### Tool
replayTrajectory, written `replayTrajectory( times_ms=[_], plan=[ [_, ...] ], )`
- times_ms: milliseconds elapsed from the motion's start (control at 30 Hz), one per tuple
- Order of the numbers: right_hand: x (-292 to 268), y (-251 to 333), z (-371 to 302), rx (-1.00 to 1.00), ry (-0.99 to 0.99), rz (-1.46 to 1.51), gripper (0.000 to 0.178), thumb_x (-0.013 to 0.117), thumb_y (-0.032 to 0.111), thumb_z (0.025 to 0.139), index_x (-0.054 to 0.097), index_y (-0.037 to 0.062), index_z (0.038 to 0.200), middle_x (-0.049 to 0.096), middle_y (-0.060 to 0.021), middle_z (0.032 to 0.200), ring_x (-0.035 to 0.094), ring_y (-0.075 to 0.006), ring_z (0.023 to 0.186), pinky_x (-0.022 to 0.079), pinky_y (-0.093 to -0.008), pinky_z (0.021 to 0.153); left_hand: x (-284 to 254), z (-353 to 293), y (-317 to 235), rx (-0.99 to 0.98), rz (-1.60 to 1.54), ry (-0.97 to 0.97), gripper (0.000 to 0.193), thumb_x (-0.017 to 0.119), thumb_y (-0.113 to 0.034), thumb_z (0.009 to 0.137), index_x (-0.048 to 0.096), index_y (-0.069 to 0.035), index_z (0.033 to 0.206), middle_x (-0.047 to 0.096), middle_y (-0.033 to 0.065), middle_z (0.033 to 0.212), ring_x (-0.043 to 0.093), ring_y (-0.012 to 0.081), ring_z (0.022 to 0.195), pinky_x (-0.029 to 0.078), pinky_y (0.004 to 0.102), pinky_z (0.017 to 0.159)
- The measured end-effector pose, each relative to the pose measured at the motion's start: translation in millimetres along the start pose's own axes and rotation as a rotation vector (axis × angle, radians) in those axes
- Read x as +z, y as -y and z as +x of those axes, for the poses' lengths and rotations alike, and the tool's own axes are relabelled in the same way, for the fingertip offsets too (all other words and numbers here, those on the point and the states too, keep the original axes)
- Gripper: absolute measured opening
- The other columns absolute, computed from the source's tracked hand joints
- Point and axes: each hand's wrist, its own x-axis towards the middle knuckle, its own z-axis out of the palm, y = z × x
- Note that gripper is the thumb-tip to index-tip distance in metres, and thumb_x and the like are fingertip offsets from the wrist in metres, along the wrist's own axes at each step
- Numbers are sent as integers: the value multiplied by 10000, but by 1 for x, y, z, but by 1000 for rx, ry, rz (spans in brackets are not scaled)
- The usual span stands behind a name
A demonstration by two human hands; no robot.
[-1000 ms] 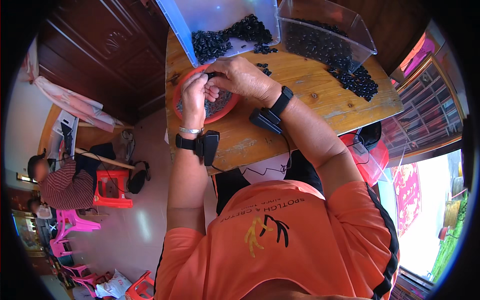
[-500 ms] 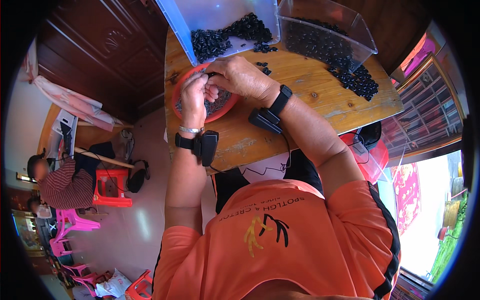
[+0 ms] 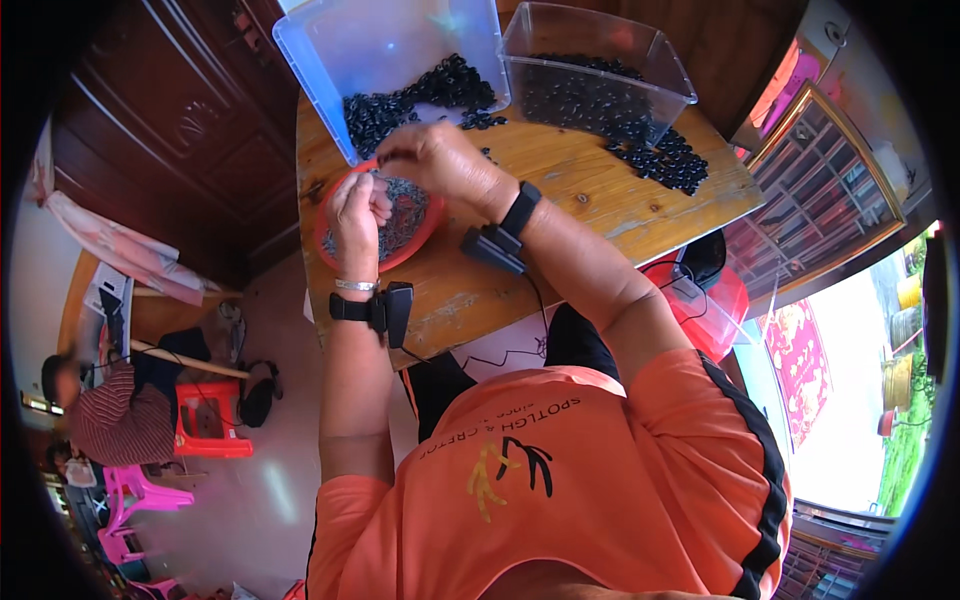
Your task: Sorting small black components from a large plastic container into a red bowl one by one.
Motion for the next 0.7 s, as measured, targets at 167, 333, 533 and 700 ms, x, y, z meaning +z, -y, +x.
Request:
replayTrajectory(
  times_ms=[167,333,533,700],
  plan=[
    [-79,-10,29,86,-314,-136,124,648,143,792,669,37,853,657,-135,757,653,-231,691,510,-316,626,-8,2,-1,98,79,-72,255,503,-216,884,575,-26,730,496,-7,581,443,64,516,341,195,476],
    [-165,-24,34,225,-429,-855,258,602,201,735,683,28,908,647,-220,882,633,-358,818,509,-417,722,-5,4,-3,165,85,-40,224,510,-164,865,572,-22,704,504,-4,584,442,69,519,345,206,486],
    [-138,-74,-31,-69,313,-399,140,645,184,789,683,63,848,671,-115,772,652,-236,713,502,-316,618,-1,8,4,216,173,-57,242,510,-164,857,567,-8,681,504,9,550,462,76,515,356,235,485],
    [-77,-10,-71,343,495,-481,283,704,265,731,679,71,936,672,-102,823,646,-230,764,500,-327,689,-4,9,9,184,183,-19,252,504,-195,834,562,-14,668,508,16,537,470,97,502,365,260,485]
  ],
)
